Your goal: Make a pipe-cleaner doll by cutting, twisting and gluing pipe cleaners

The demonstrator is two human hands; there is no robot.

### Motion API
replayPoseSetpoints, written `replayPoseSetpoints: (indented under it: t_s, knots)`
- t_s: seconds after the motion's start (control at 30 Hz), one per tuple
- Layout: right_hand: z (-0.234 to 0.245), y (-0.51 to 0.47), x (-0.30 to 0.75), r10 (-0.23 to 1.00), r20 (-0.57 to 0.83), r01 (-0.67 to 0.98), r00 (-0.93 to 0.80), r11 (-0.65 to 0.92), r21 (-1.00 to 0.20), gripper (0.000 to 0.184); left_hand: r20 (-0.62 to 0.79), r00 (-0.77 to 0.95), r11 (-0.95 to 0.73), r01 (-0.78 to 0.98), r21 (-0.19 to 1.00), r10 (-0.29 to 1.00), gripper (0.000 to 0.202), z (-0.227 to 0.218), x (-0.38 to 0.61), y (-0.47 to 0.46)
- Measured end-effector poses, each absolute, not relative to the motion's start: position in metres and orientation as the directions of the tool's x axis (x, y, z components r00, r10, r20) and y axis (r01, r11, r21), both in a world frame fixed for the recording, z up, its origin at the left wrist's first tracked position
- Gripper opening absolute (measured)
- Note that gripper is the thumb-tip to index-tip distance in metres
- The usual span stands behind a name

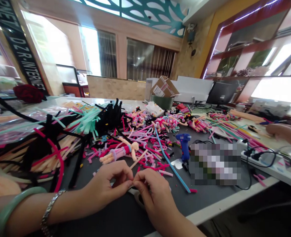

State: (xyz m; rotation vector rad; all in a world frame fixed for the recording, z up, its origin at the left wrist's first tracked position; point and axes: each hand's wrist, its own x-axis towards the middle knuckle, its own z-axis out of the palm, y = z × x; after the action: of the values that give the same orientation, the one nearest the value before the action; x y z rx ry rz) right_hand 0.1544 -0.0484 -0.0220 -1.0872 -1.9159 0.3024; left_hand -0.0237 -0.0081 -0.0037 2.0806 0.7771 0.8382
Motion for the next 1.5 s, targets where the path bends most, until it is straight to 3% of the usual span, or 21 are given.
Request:
replayPoseSetpoints:
  t_s: [0.2,0.57,1.1,1.5]
  knots:
    - [-0.0211,-0.049,0.1539,0.786,0.577,0.586,-0.221,0.58,-0.566,0.014,0.372,0.605,-0.626,0.283,0.727,0.704,0.009,-0.0045,-0.0246,-0.0095]
    - [-0.0206,-0.0509,0.1531,0.782,0.57,0.582,-0.251,0.593,-0.556,0.014,0.34,0.632,-0.598,0.248,0.762,0.696,0.014,-0.0039,-0.0235,-0.0103]
    - [-0.0185,-0.0519,0.1551,0.86,0.469,0.503,-0.2,0.501,-0.705,0.015,0.267,0.643,-0.479,0.177,0.86,0.717,0.014,-0.0034,-0.0239,-0.0063]
    - [-0.0159,-0.0526,0.1549,0.866,0.466,0.509,-0.181,0.488,-0.709,0.015,0.254,0.622,-0.463,0.198,0.864,0.74,0.016,-0.0043,-0.0244,-0.0075]
